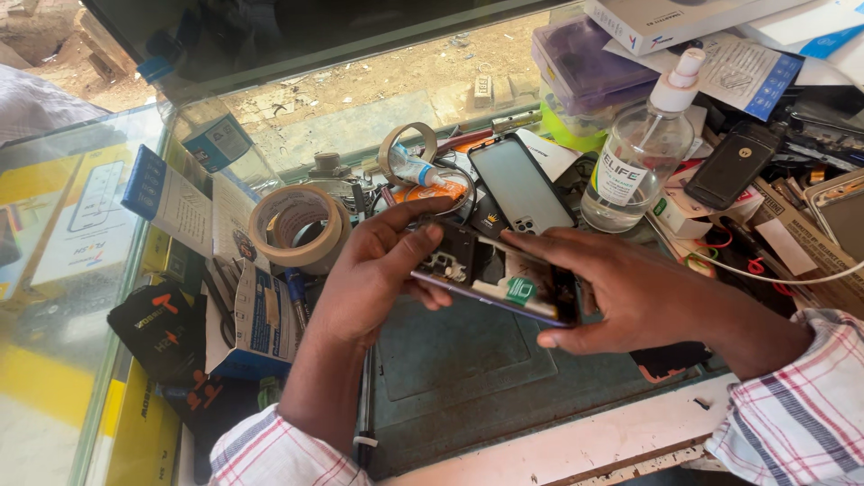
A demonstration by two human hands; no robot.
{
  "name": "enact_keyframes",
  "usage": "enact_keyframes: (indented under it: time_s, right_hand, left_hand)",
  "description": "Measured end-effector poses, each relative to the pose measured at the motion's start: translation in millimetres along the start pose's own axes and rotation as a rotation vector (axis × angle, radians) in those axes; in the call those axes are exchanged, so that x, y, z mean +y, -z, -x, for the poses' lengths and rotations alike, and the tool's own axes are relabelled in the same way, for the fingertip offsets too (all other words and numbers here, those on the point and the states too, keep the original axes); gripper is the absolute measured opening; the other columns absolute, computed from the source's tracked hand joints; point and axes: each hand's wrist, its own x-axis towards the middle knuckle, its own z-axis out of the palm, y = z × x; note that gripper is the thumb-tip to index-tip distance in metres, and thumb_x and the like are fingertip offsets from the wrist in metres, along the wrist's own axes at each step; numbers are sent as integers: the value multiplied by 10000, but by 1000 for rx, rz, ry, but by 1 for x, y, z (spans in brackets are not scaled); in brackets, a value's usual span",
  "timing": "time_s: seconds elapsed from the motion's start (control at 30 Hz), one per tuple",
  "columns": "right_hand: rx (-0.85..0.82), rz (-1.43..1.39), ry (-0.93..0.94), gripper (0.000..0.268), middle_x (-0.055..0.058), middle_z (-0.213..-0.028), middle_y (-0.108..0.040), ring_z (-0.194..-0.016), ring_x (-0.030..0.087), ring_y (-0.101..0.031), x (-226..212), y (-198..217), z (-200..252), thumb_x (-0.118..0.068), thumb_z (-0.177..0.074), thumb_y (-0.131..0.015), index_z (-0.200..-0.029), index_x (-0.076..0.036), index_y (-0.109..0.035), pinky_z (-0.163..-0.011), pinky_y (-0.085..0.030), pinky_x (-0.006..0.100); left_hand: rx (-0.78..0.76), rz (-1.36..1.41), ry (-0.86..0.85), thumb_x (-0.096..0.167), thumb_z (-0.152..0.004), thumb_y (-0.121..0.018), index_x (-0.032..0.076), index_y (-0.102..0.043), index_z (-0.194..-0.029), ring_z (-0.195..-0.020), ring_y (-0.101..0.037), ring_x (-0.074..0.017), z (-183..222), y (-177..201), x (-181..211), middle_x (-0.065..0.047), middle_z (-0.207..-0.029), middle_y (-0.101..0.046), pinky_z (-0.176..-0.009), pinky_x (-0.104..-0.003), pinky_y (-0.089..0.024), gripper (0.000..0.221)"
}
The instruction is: The person uses a screwdriver to remove small screws from the internal chassis of a smartphone, manipulates the battery and ribbon cables, and fits the screen assembly onto the frame.
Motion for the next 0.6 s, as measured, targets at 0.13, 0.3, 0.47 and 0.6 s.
enact_keyframes:
  time_s: [0.13, 0.3, 0.47, 0.6]
  right_hand:
    - [-31, -139, 88, 1082, 116, -1310, -594, -1082, 257, -632, 16, 1, 5, -500, -785, -773, -1667, -161, -246, -793, -603, 404]
    - [-203, -456, 45, 1049, 126, -1252, -602, -906, 208, -653, 47, -9, 10, -558, -883, -713, -1699, -108, -230, -690, -647, 349]
    - [-248, -709, 133, 847, 181, -1351, -640, -1035, 228, -716, 46, -4, 13, -529, -924, -638, -1525, 14, -391, -776, -671, 384]
    - [-280, -667, 210, 775, 184, -1423, -598, -1046, 254, -756, 42, -5, 12, -521, -992, -597, -1511, 32, -435, -830, -679, 382]
  left_hand:
    - [-91, 58, -45, 475, -979, -546, -66, -550, -1428, -729, -767, -161, 3, -2, 7, -117, -882, -776, -609, -261, -605, 703]
    - [-181, -4, -161, 396, -941, -640, -1, -511, -1458, -872, -759, -163, 6, 0, 9, -82, -992, -760, -698, -292, -611, 665]
    - [-83, -92, -126, 210, -952, -725, -49, -613, -1287, -783, -732, -136, 2, -5, 0, -94, -914, -756, -657, -268, -580, 439]
    - [19, -186, -164, 218, -918, -750, -31, -676, -1163, -654, -703, -87, 0, -8, 0, -69, -822, -761, -579, -240, -579, 357]
